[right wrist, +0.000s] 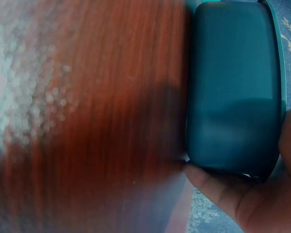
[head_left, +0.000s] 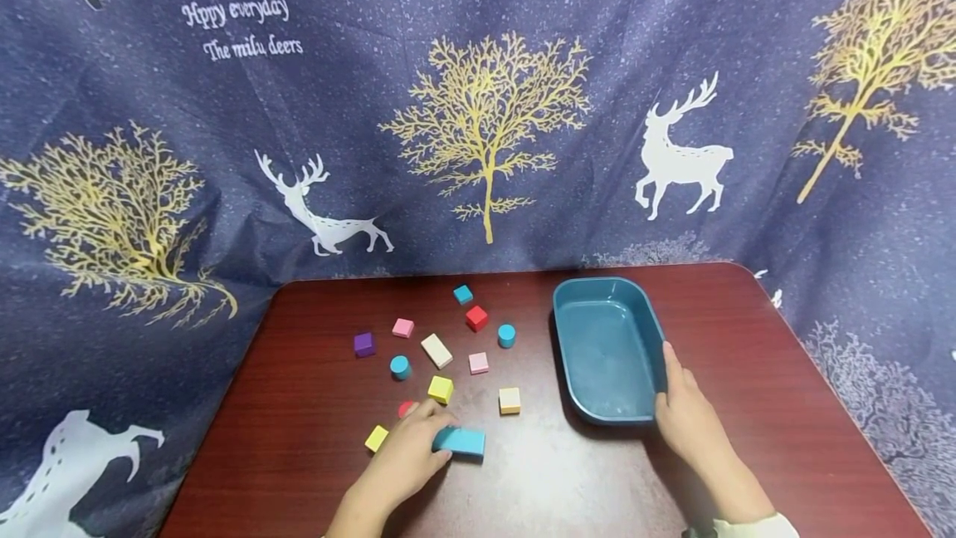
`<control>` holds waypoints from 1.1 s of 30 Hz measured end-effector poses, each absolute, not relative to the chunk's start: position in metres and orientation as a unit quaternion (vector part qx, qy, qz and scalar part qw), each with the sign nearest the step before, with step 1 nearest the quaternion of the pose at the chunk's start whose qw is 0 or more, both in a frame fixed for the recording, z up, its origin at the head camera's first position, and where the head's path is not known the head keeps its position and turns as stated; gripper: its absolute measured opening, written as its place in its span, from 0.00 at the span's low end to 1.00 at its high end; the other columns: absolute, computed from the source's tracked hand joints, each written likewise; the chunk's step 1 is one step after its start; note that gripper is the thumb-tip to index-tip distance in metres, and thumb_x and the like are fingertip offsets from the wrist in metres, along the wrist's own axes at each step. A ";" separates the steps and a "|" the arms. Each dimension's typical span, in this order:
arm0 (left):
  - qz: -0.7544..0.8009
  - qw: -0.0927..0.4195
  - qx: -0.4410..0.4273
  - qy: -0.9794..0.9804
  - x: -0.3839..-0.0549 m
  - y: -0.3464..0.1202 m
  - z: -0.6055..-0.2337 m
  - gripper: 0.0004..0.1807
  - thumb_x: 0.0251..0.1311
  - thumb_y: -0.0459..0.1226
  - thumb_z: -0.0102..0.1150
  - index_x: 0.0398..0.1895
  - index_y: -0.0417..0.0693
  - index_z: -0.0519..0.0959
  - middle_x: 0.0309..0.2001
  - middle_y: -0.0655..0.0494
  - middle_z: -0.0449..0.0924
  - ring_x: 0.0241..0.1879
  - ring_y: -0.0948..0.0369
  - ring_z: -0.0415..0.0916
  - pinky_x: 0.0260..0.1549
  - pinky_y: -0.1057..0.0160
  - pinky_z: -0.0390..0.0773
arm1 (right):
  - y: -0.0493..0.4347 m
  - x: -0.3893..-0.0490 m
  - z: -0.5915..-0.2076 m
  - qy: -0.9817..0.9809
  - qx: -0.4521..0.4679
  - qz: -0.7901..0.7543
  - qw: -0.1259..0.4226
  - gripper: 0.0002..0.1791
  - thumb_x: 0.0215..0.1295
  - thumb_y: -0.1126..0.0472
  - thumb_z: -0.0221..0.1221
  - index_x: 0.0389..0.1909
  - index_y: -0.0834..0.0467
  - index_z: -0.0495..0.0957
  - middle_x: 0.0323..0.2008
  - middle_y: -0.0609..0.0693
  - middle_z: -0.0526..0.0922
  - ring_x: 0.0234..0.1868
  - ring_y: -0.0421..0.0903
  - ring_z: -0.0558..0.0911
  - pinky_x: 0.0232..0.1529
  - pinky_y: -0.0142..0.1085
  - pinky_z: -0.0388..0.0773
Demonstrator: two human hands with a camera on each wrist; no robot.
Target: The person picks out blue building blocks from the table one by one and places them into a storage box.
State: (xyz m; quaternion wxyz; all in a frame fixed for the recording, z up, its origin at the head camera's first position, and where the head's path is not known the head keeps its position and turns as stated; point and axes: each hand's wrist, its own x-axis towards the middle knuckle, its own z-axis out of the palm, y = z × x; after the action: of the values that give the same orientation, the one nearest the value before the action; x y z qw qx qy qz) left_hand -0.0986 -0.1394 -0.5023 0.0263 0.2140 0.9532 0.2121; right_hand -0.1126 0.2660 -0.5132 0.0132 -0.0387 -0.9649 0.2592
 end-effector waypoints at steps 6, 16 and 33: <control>0.213 0.027 0.210 0.954 -0.099 -0.136 -0.497 0.20 0.52 0.36 0.75 0.50 0.51 0.85 0.44 0.60 0.79 0.46 0.60 0.77 0.48 0.54 0.80 | 0.266 -0.113 -0.512 -0.966 -0.034 0.257 0.020 0.40 0.68 0.68 0.46 0.78 0.70 0.42 0.63 0.81 0.64 0.61 0.79 0.71 0.59 0.68 0.70; 0.222 0.026 0.215 0.951 -0.106 -0.133 -0.494 0.19 0.53 0.37 0.74 0.51 0.51 0.85 0.44 0.59 0.80 0.46 0.60 0.75 0.46 0.55 0.81 | 0.266 -0.112 -0.513 -0.964 -0.046 0.262 0.006 0.40 0.69 0.67 0.45 0.79 0.68 0.40 0.66 0.80 0.62 0.63 0.78 0.70 0.61 0.69 0.69; 0.215 0.008 0.228 0.950 -0.121 -0.120 -0.473 0.19 0.55 0.39 0.74 0.52 0.50 0.84 0.45 0.58 0.78 0.47 0.60 0.73 0.49 0.55 0.80 | 0.262 -0.112 -0.510 -0.965 -0.052 0.258 0.011 0.39 0.68 0.68 0.46 0.78 0.70 0.43 0.64 0.80 0.64 0.62 0.78 0.71 0.60 0.68 0.70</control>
State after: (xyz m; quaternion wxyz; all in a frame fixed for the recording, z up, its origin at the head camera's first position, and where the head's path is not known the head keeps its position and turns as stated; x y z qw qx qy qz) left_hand -0.1205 -0.1205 -0.4735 0.0075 0.2282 0.9495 0.2151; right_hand -0.1118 0.2623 -0.5096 0.0110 -0.0521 -0.9648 0.2576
